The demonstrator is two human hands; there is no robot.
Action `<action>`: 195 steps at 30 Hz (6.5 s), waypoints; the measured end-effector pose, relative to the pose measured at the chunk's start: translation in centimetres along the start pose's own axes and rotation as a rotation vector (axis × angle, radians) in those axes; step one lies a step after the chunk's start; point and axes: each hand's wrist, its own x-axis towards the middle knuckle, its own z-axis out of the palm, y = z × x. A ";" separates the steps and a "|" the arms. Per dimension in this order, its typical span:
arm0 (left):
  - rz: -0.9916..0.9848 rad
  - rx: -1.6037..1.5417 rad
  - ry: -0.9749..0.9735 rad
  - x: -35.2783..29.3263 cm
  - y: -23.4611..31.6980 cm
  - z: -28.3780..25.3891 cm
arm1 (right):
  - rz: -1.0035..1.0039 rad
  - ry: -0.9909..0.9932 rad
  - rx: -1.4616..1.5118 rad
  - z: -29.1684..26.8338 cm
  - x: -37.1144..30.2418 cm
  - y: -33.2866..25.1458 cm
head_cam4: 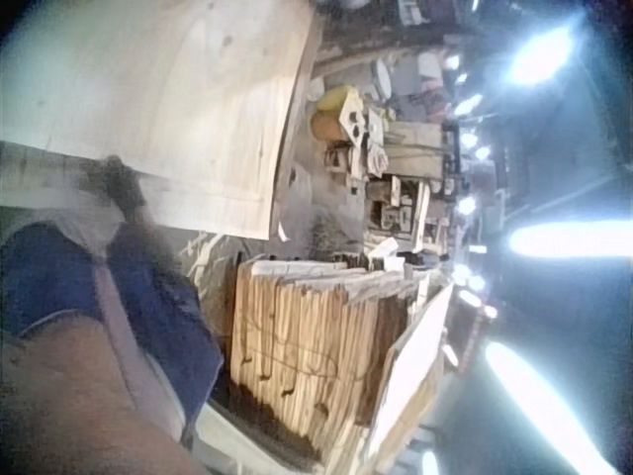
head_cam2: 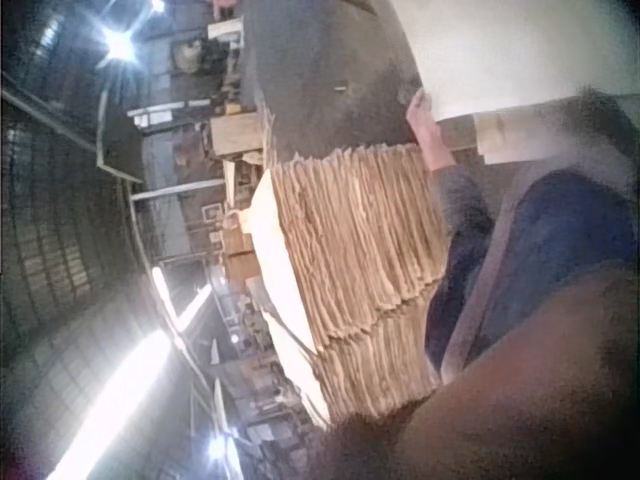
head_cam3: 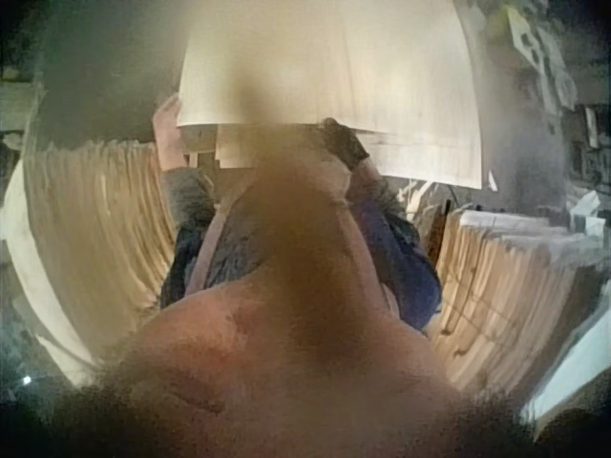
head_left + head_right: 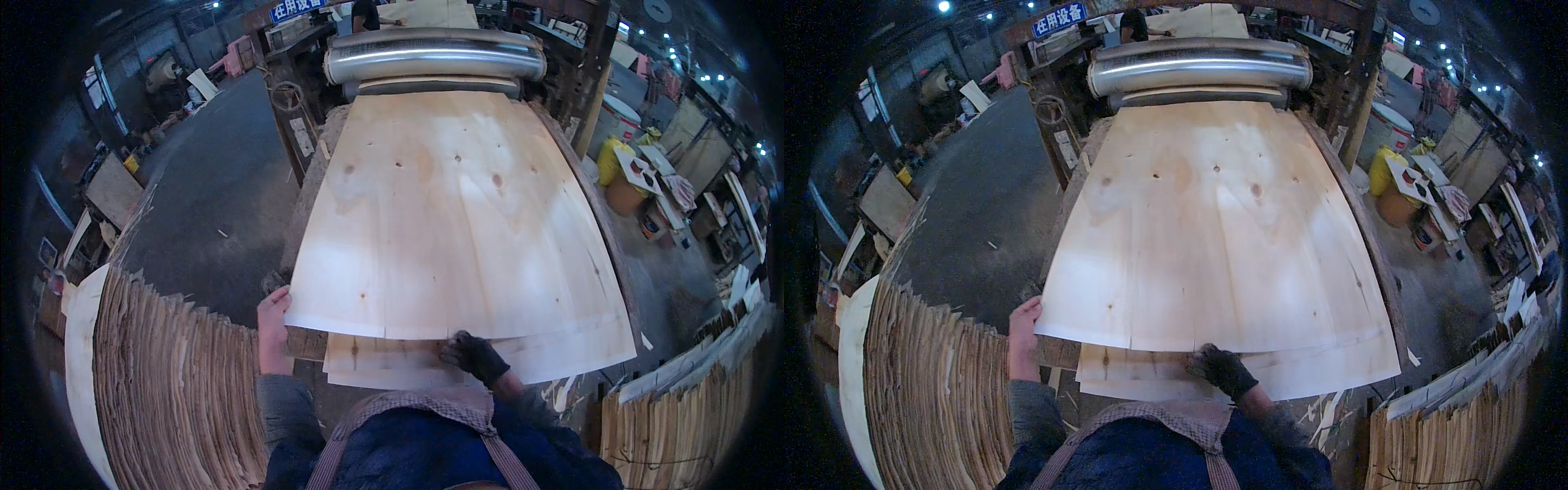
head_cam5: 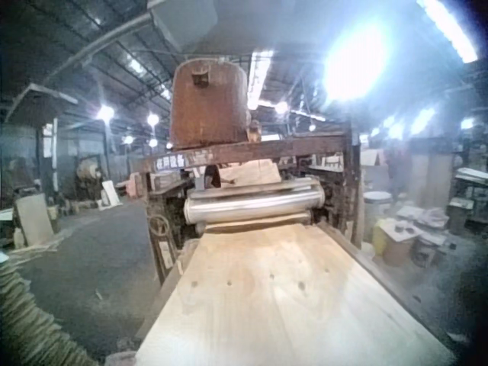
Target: The person handles and organizes wood veneer sheets by feeding them into a rolling machine and stacking them onto a large pile.
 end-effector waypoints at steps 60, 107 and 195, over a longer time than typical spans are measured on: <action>0.023 1.052 -0.059 -7.4 -15.5 1.9 | -0.141 0.288 0.023 -0.1 12.7 -9.2; -0.001 0.324 -0.195 -6.5 -13.9 -1.7 | 0.201 0.610 -0.123 -6.8 -11.5 3.2; 0.452 1.288 0.496 -15.8 -6.4 -15.4 | -0.457 0.241 -0.221 -2.2 -8.2 -13.6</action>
